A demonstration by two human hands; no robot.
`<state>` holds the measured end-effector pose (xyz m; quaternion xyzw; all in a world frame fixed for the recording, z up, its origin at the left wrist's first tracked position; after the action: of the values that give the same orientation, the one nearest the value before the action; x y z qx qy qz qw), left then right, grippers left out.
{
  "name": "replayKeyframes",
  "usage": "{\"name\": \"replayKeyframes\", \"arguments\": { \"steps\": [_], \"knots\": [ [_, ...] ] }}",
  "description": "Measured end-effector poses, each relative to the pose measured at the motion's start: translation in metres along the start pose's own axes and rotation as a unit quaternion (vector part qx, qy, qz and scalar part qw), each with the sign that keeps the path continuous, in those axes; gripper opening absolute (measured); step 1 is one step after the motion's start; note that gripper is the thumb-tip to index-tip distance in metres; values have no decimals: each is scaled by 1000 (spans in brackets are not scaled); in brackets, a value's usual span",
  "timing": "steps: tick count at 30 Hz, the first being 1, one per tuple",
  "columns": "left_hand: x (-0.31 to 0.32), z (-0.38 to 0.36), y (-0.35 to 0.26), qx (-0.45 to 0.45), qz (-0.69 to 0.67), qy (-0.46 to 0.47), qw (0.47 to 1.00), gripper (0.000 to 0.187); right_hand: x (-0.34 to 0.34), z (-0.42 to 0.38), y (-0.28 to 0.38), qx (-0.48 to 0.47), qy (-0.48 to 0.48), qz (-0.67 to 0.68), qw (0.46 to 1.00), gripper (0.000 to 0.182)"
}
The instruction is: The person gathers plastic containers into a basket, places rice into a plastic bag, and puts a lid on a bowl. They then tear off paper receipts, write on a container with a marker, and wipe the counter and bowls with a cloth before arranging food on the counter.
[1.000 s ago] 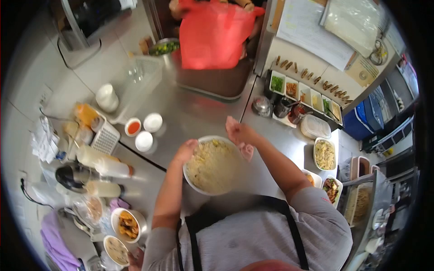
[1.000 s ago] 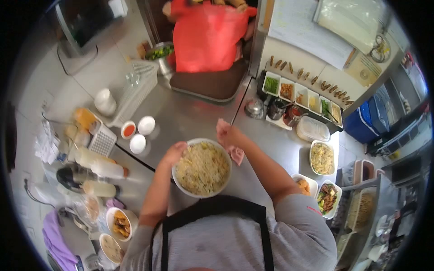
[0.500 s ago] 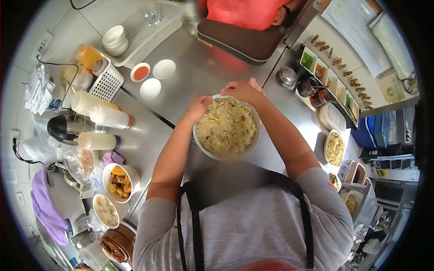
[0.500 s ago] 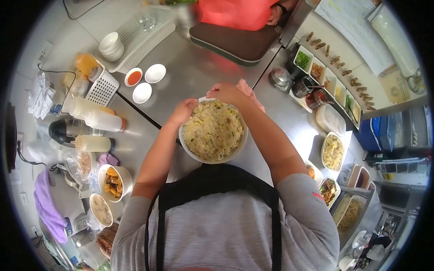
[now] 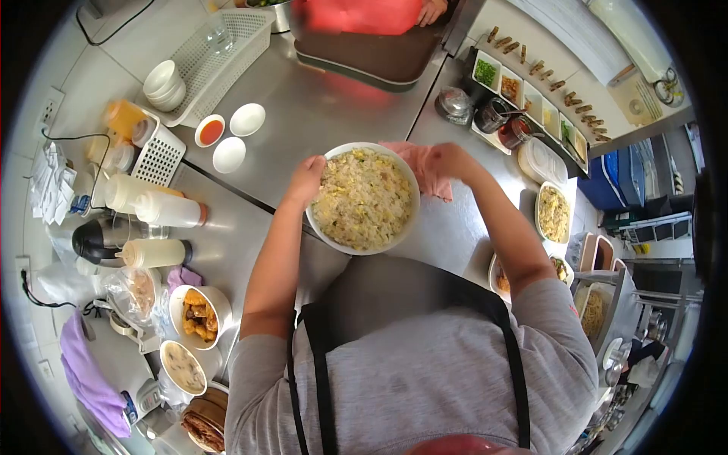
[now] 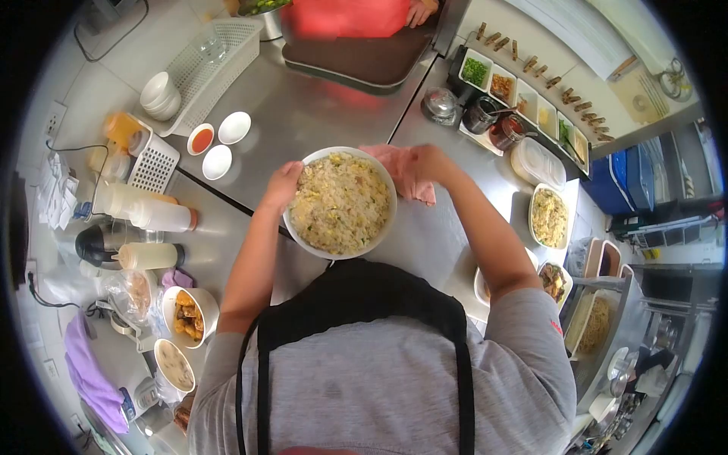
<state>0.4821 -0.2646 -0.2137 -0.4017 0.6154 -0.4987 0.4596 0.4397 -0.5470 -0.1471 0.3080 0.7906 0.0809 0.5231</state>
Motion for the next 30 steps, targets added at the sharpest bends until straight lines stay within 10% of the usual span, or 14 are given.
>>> {"name": "replayKeyframes", "arguments": {
  "steps": [6, 8, 10, 12, 18, 30],
  "knots": [
    [-3, 5, 7, -1, 8, -7, 1000, 31, 1, 34, 89, -33, -134, 244, 960, 10],
    [-2, -3, -9, 11, 21, -13, 1000, 30, 39, 56, 120, -292, -159, 169, 928, 11],
    [-1, -5, -7, 13, -5, -13, 1000, 29, 69, 51, 144, -294, 12, 82, 952, 8],
    [-2, 2, 8, -6, 20, 13, 1000, 28, 99, 69, 146, -367, -52, 36, 928, 10],
    [-1, -5, -4, 54, 37, -11, 998, 28, 76, 66, 125, -253, 138, 32, 957, 19],
    [-6, -16, 9, 17, 33, -112, 993, 33, 49, 72, -7, -98, -83, -114, 985, 32]
  ]
}}
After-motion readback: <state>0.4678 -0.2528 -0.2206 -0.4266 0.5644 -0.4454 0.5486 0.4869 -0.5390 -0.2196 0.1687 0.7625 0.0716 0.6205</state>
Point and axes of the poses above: each hand's wrist, its own z-axis towards the middle knuckle, its own x-axis out of the palm, y = z × x, the point moved 4 cm from there along z, towards the middle knuckle, and after that the axes turned 14 degrees about x, right-handed, at the moved point
